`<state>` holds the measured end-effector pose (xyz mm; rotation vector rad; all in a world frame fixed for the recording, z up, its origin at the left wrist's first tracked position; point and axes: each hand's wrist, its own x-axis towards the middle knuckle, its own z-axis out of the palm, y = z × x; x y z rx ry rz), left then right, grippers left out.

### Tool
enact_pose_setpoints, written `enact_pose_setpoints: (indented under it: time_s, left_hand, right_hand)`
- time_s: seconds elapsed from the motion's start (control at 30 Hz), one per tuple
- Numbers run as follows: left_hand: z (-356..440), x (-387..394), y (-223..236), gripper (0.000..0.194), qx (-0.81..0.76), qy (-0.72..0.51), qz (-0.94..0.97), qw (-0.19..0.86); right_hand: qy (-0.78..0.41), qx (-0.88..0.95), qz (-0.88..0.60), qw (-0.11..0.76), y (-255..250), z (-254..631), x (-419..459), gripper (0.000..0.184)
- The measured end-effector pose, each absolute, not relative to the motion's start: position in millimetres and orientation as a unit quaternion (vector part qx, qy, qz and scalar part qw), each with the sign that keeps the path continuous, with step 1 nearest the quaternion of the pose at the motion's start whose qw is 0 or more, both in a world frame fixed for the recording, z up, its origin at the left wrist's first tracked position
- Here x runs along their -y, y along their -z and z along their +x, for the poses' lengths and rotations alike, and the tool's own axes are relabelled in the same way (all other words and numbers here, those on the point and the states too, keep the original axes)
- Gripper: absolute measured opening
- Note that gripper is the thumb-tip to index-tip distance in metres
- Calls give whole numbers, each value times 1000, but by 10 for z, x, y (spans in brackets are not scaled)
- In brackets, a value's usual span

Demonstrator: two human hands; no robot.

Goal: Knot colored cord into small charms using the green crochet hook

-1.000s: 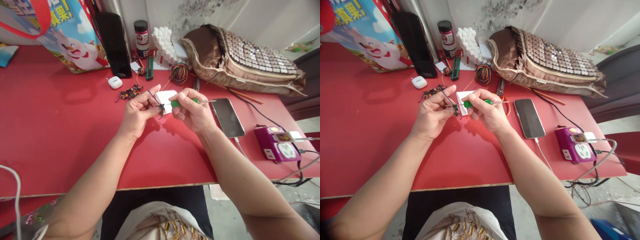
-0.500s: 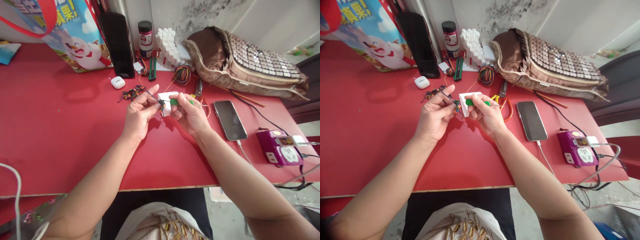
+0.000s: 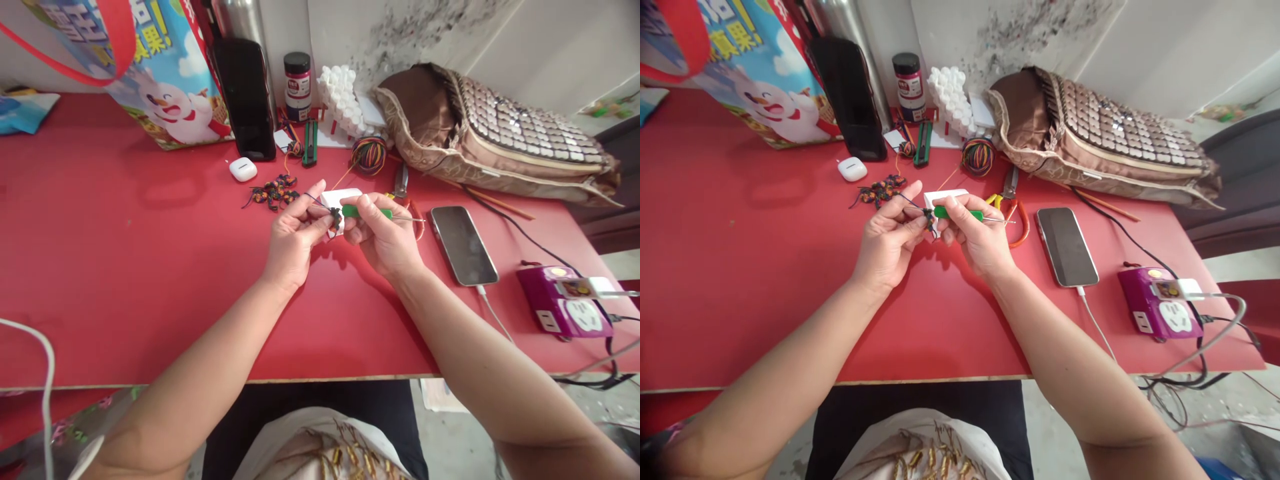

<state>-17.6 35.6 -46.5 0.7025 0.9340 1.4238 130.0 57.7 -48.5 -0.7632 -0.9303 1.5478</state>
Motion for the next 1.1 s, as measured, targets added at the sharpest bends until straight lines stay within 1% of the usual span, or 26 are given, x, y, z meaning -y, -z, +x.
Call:
enact_pose_setpoints:
  time_s: [0.27, 0.43, 0.63, 0.77, 0.87, 0.97, 1.03, 1.1]
  left_hand:
    - [-220, -384, 467, 42, -387, -630, 313, 596]
    - [-248, -415, 466, 47, -395, -638, 314, 581]
    - [-217, -393, 405, 46, -400, -651, 259, 592]
    - [-162, -371, 369, 43, -426, -654, 236, 578]
    - [-123, -355, 346, 39, -439, -652, 210, 581]
    - [-118, -347, 309, 32, -425, -639, 178, 616]
    - [-146, -355, 277, 28, -410, -625, 160, 645]
    - [-196, -373, 248, 27, -397, -608, 147, 671]
  right_hand:
    - [-668, 397, -314, 546, 480, 1296, -588, 37]
    - [-688, 390, -286, 541, 473, 1292, -577, 31]
    - [-668, 393, -271, 571, 463, 1235, -532, 31]
    - [-603, 445, -295, 593, 503, 1197, -496, 26]
    - [-491, 530, -326, 609, 564, 1183, -459, 25]
    - [-372, 611, -347, 606, 614, 1180, -426, 25]
    - [-357, 622, -347, 604, 618, 1183, -422, 25]
    - [-418, 587, -334, 608, 598, 1191, -439, 25]
